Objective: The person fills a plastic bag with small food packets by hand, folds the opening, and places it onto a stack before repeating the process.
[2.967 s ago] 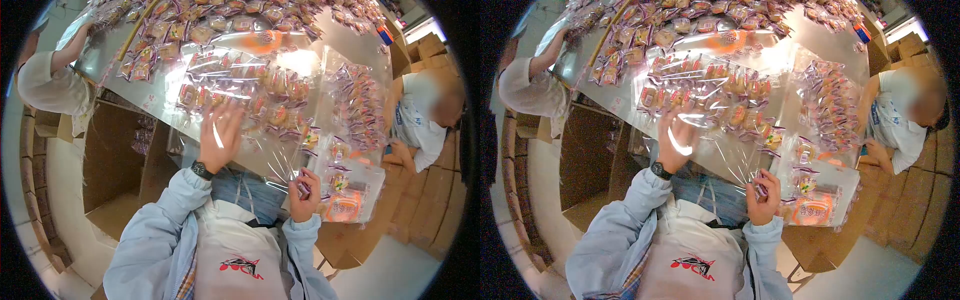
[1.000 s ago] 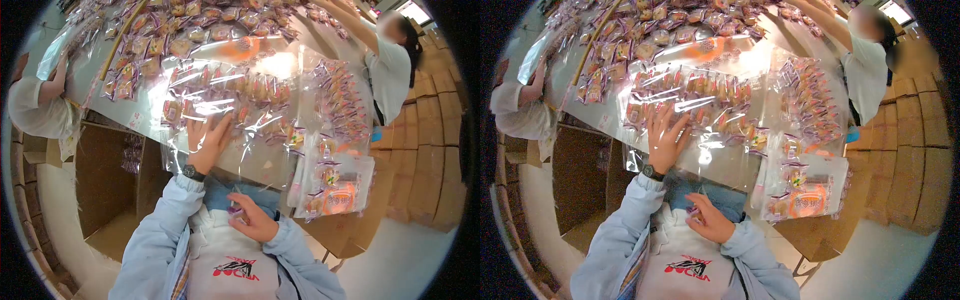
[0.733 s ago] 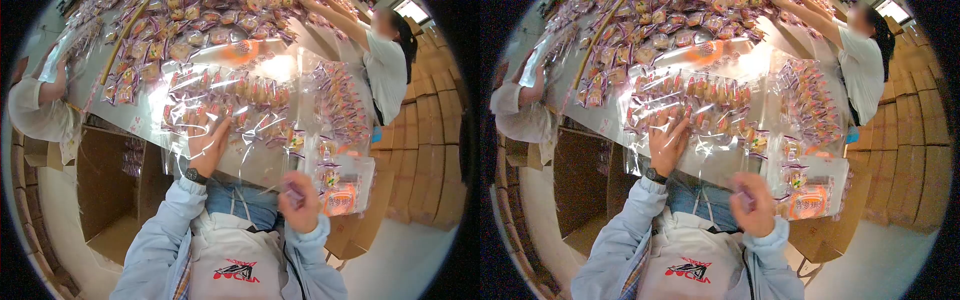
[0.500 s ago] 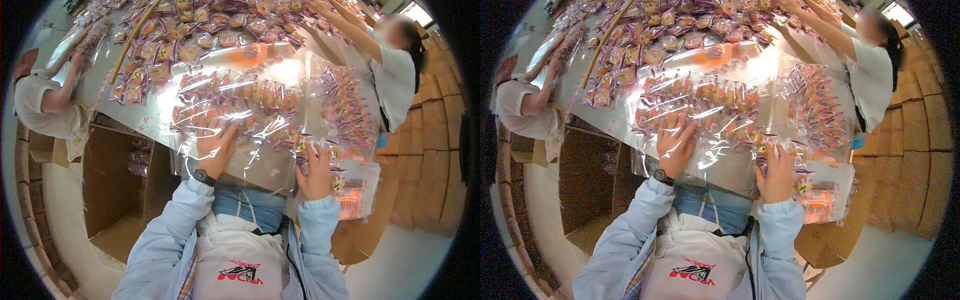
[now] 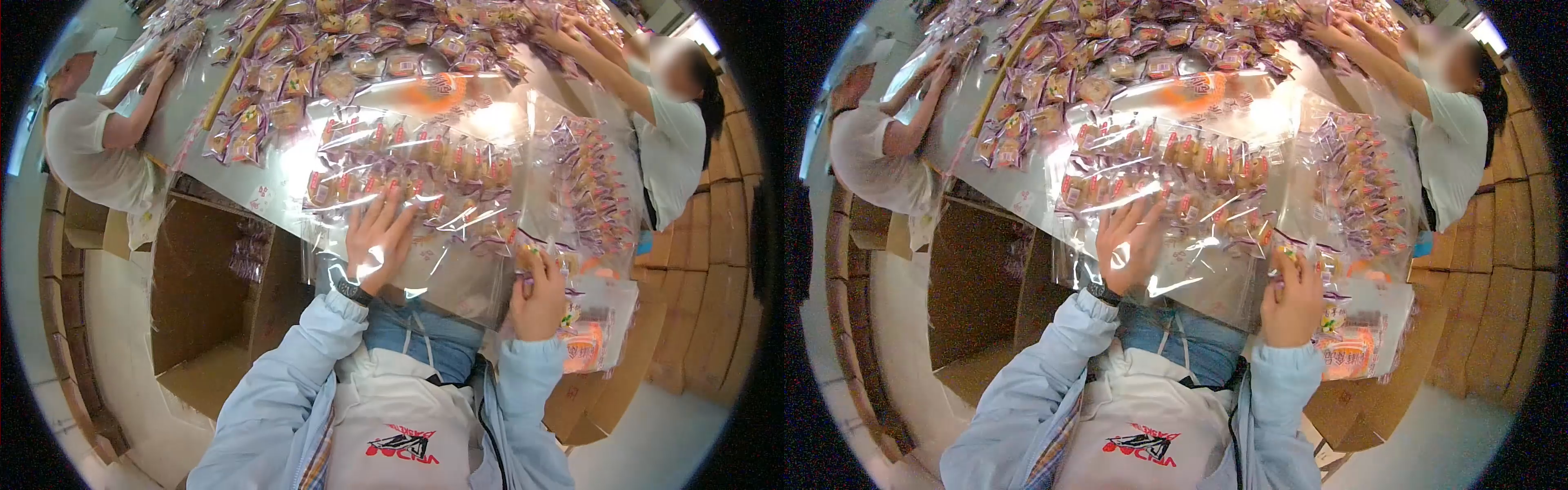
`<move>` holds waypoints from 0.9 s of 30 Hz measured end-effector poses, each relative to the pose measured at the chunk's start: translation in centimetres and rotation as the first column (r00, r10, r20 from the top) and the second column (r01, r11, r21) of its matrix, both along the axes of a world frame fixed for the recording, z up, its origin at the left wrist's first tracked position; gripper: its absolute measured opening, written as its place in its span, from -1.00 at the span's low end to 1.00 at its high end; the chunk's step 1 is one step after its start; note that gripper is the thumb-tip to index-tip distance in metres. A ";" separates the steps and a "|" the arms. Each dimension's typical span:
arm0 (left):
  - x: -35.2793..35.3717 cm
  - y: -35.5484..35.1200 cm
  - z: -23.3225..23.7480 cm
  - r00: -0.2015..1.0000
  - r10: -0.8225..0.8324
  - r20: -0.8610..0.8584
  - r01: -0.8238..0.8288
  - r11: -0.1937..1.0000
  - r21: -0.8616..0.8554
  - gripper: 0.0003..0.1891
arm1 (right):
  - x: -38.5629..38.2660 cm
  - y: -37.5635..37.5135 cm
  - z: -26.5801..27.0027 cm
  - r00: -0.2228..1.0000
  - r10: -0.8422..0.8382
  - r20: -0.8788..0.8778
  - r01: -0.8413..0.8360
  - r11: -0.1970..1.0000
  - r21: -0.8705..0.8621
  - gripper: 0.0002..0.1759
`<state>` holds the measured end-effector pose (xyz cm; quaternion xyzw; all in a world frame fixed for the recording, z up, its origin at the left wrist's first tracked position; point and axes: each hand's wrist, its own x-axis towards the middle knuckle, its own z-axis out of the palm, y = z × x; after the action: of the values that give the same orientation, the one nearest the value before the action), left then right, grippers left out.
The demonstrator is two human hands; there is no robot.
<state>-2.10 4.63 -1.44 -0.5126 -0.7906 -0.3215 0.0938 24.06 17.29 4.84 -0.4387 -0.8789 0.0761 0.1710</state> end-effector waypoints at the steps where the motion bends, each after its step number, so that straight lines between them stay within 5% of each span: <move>1: -0.2 0.0 0.1 0.999 -0.005 -0.037 0.005 1.000 -0.004 -0.53 | -0.2 -0.7 1.5 0.994 -0.035 -0.101 0.028 0.997 -0.075 -0.43; 5: -0.2 0.5 -0.7 0.996 0.010 -0.092 -0.011 1.000 -0.007 -0.50 | 1.5 -0.8 3.7 0.953 -0.095 -0.287 0.061 0.990 -0.125 -0.40; 8: -0.2 0.4 -0.5 0.998 0.001 -0.056 -0.002 1.000 -0.028 -0.48 | 2.3 -2.6 6.1 0.836 -0.110 -0.537 -0.155 0.892 -0.425 -0.39; 9: -0.2 0.3 -0.1 0.999 -0.008 -0.050 0.006 0.999 -0.045 -0.48 | 2.1 -3.6 5.9 0.745 0.038 -0.666 -0.399 0.825 -0.400 -0.37; 11: 0.1 0.4 1.1 0.999 -0.022 -0.029 0.019 0.995 -0.097 -0.48 | 0.2 -5.9 6.2 0.653 0.065 -0.754 -0.709 0.402 -0.579 -0.35; 13: -0.1 0.4 1.6 0.999 -0.053 0.012 0.054 0.988 -0.144 -0.48 | -1.8 -8.8 2.9 0.703 -0.182 -0.688 -0.710 -0.109 -0.696 -0.29; 16: -0.5 0.2 2.1 0.995 -0.093 0.022 0.096 0.985 -0.146 -0.54 | -4.6 -11.4 -3.1 0.761 -0.467 -0.451 -0.643 -0.445 -0.623 -0.22; 23: -2.1 -0.3 3.8 0.986 -0.144 0.090 0.158 0.970 -0.185 -0.58 | -4.3 -10.6 -4.2 0.594 -0.775 -0.216 -0.675 -0.335 -0.657 -0.11; 27: -2.4 -0.4 4.1 0.983 -0.166 0.083 0.180 0.962 -0.206 -0.51 | -4.5 -11.7 -6.5 0.535 -0.711 -0.457 -0.429 0.237 -0.871 -0.05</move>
<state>-4.47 4.19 2.64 -0.5760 -0.7754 -0.2585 -0.0155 19.56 5.58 -1.64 -0.4429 -0.3795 0.7687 0.2624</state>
